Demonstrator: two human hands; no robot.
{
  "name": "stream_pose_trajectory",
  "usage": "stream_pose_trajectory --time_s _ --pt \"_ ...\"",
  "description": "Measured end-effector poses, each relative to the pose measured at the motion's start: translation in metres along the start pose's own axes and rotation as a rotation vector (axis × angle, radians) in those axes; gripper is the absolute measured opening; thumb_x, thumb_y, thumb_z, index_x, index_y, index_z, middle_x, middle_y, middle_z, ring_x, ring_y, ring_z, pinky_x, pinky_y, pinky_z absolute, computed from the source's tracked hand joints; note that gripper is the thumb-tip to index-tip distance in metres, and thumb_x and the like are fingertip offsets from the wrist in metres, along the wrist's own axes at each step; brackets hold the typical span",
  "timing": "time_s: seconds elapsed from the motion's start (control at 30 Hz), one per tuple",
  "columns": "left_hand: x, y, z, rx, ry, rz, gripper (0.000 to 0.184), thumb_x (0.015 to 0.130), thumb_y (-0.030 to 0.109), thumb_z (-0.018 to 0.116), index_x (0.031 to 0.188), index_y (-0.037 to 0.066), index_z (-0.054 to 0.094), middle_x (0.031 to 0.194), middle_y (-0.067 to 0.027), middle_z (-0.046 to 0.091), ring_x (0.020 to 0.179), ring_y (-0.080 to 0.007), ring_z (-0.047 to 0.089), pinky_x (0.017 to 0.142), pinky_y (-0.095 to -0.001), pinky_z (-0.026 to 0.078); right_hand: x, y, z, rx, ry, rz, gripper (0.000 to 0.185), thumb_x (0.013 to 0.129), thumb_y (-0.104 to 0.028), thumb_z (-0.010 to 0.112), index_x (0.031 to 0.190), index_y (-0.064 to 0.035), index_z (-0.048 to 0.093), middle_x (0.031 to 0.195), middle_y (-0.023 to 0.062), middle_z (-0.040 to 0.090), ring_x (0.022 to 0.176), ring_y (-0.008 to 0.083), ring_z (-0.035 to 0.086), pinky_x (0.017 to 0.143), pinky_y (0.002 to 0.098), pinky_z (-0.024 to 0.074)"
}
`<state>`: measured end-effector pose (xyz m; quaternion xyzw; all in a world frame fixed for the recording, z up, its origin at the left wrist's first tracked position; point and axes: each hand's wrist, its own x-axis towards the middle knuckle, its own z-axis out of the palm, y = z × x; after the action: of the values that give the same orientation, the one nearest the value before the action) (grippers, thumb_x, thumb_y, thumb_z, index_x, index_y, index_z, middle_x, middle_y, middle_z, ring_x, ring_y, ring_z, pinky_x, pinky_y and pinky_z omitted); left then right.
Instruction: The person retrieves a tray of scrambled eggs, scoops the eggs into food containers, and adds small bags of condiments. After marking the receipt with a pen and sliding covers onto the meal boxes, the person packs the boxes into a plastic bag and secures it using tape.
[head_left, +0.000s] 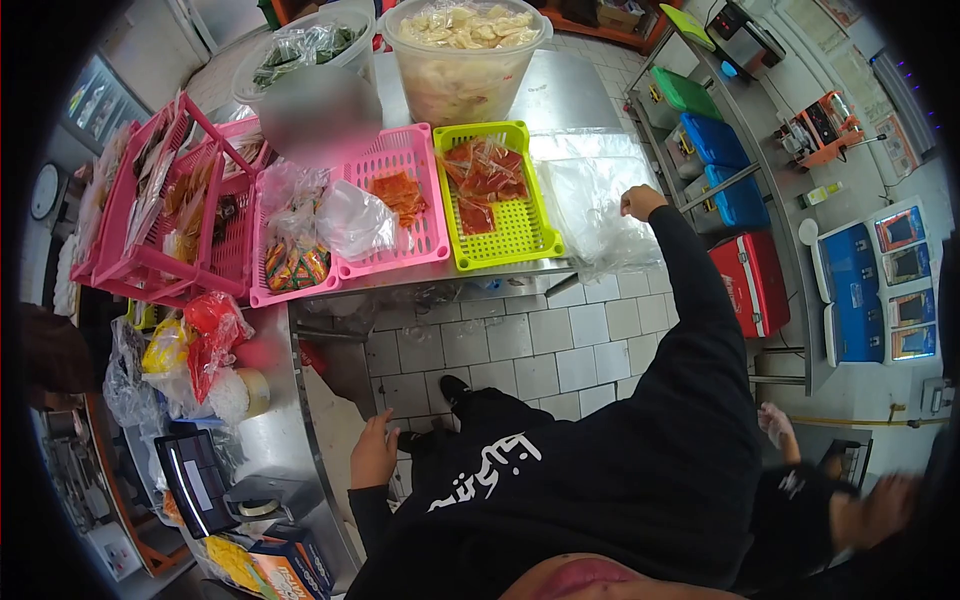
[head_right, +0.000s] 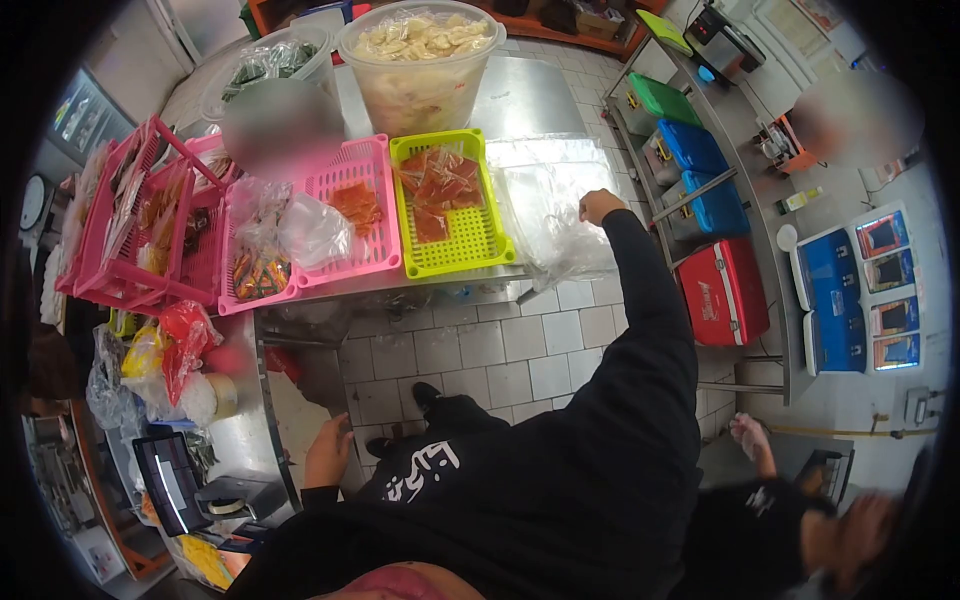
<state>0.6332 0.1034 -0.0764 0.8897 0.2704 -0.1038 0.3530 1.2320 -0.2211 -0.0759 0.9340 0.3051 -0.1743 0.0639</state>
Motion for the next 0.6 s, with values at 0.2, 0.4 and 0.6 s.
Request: stream_pose_trajectory --time_s 0.2,0.4,0.6 --pt "-0.002 0.002 0.009 -0.027 0.054 0.023 0.033 0.089 0.018 0.055 0.121 0.009 0.051 0.109 -0.0109 0.058 0.1 -0.0307 0.058 0.081 -0.0389 0.048 0.011 0.0 0.045 -0.168 -0.072 0.054 0.018 0.068 -0.02 0.066 0.082 -0.0092 0.07 0.08 0.0115 0.068 0.079 0.0279 0.065 0.072 0.0367 0.0507" --pt "-0.009 -0.003 0.021 -0.016 0.024 -0.016 0.034 0.088 0.017 0.056 0.121 0.008 0.051 0.11 -0.0125 0.059 0.102 -0.0319 0.057 0.082 -0.039 0.048 0.014 0.009 0.036 -0.036 -0.107 -0.001 0.014 0.064 -0.013 0.069 0.078 -0.0096 0.071 0.077 0.0076 0.069 0.075 0.0229 0.066 0.07 0.0336 0.0514" --pt "-0.012 -0.002 0.027 -0.025 -0.021 -0.052 0.035 0.088 0.019 0.057 0.121 0.007 0.052 0.111 -0.013 0.058 0.102 -0.0324 0.057 0.082 -0.0397 0.047 0.008 0.014 0.031 0.131 0.102 0.045 0.005 0.072 -0.009 0.064 0.075 -0.0107 0.068 0.078 0.0092 0.065 0.077 0.0259 0.062 0.07 0.036 0.0505"
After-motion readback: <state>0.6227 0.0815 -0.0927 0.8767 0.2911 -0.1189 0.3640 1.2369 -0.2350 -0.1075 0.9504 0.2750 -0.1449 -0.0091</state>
